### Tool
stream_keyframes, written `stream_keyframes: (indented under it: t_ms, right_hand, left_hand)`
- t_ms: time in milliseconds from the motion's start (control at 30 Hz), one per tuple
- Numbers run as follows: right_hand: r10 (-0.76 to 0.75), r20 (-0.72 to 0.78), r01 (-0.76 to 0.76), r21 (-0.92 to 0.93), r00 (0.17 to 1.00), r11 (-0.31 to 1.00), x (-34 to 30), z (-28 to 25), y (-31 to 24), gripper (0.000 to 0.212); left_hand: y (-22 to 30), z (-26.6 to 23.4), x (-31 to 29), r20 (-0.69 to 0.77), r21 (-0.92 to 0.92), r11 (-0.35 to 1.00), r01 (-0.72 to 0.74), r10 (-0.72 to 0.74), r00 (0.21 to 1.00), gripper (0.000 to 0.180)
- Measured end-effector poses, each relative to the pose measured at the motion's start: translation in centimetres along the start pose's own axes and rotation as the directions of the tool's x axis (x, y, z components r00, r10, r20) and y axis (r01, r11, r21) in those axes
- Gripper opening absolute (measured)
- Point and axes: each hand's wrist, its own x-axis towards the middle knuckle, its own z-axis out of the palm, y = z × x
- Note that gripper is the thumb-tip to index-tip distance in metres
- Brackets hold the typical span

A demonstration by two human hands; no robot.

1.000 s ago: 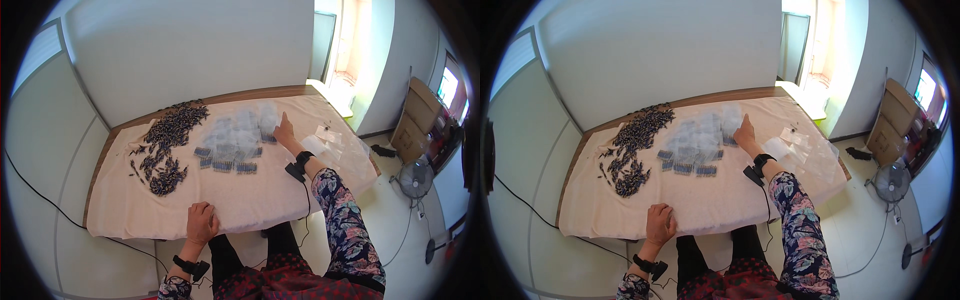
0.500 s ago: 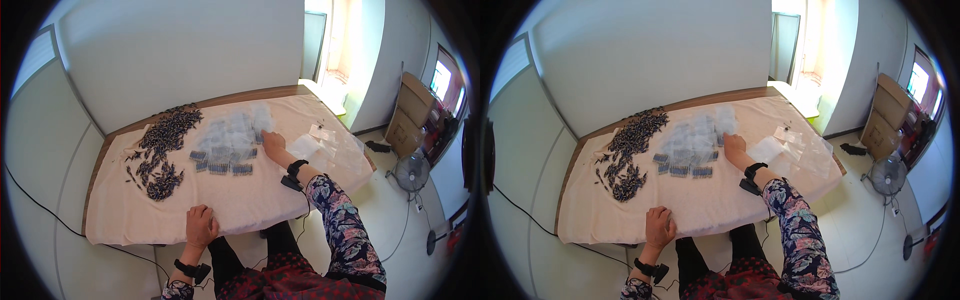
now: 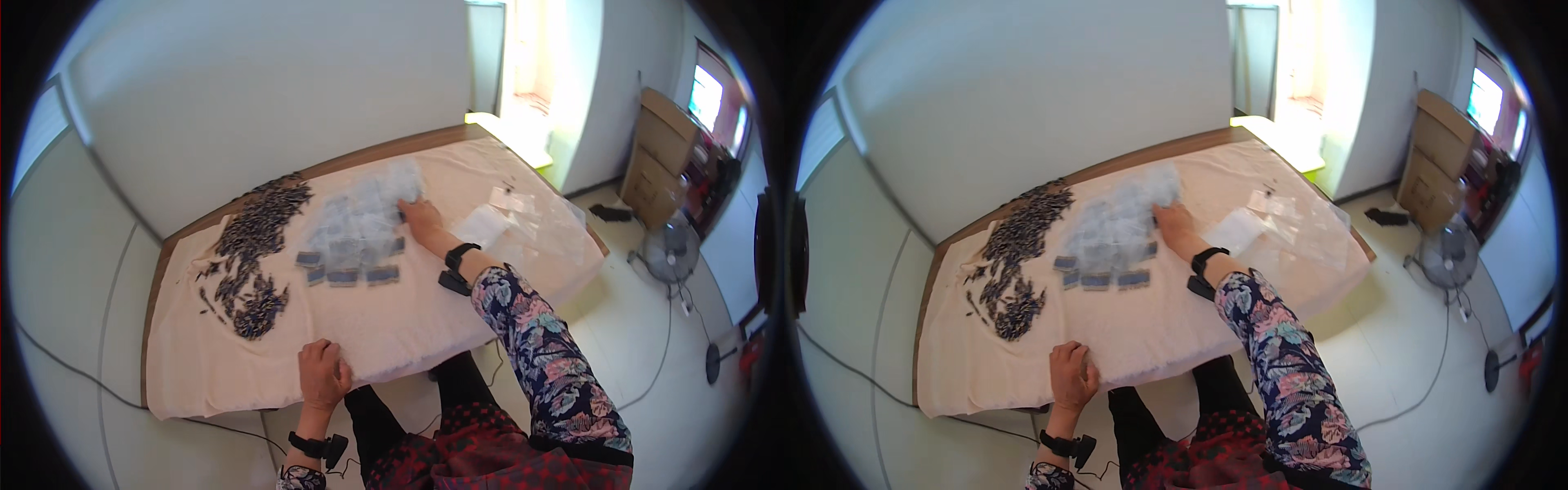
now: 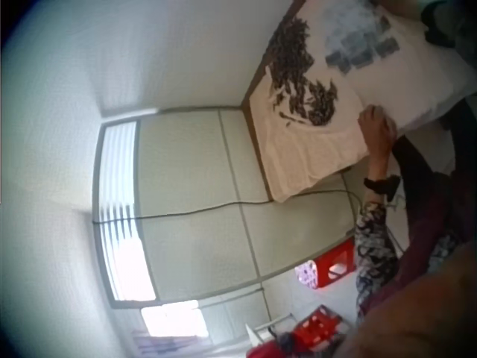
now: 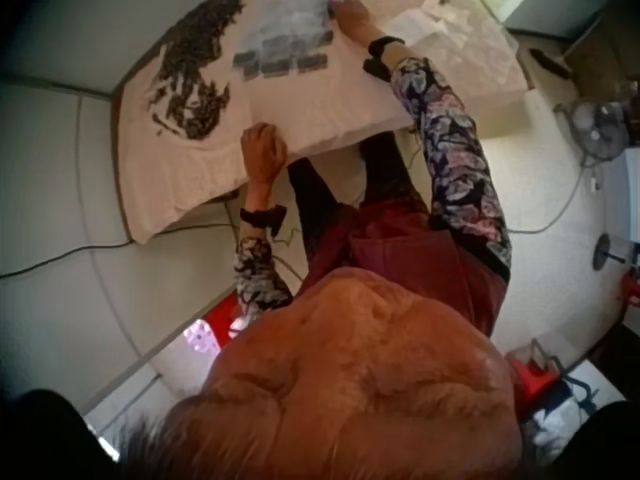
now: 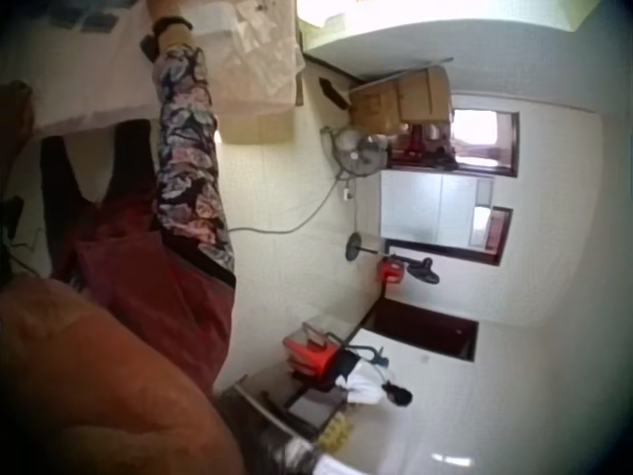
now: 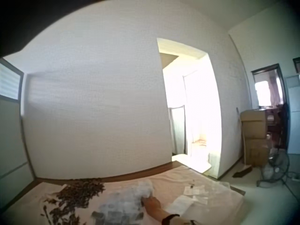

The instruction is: The person picks up small electronic components from a pile on the table, gathers them into a small group, and slides them into a plastic bag. They then seal the bag and place it onto a stack of other filled bags.

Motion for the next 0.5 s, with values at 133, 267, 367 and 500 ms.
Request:
stream_keyframes:
  t_ms: [133,267,367,500]
  right_hand:
    - [-0.028,-0.081,0.022,-0.072,0.996,0.997,-1.3,0.6,0.9,0.052]
    - [-0.232,-0.184,0.243,0.040,0.955,0.969,-3.7,-2.1,2.6,0.054]
    - [-0.320,-0.316,0.422,0.344,0.893,0.839,-5.3,-7.3,3.5,0.046]
    - [-0.040,-0.289,0.199,0.549,0.957,0.812,-8.0,-13.9,7.2,0.028]
  left_hand:
    - [0.0,0.2,0.0,-0.008,0.047,0.999,-0.014,0.014,1.000,0.031]
    - [0.1,0.9,0.2,-0.016,0.033,0.999,-0.035,0.036,0.999,0.030]
    - [0.1,0.7,-0.2,-0.017,0.041,0.999,-0.033,0.034,0.999,0.030]
    - [0.0,0.0,-0.5,-0.018,0.060,0.998,-0.029,0.030,0.999,0.029]
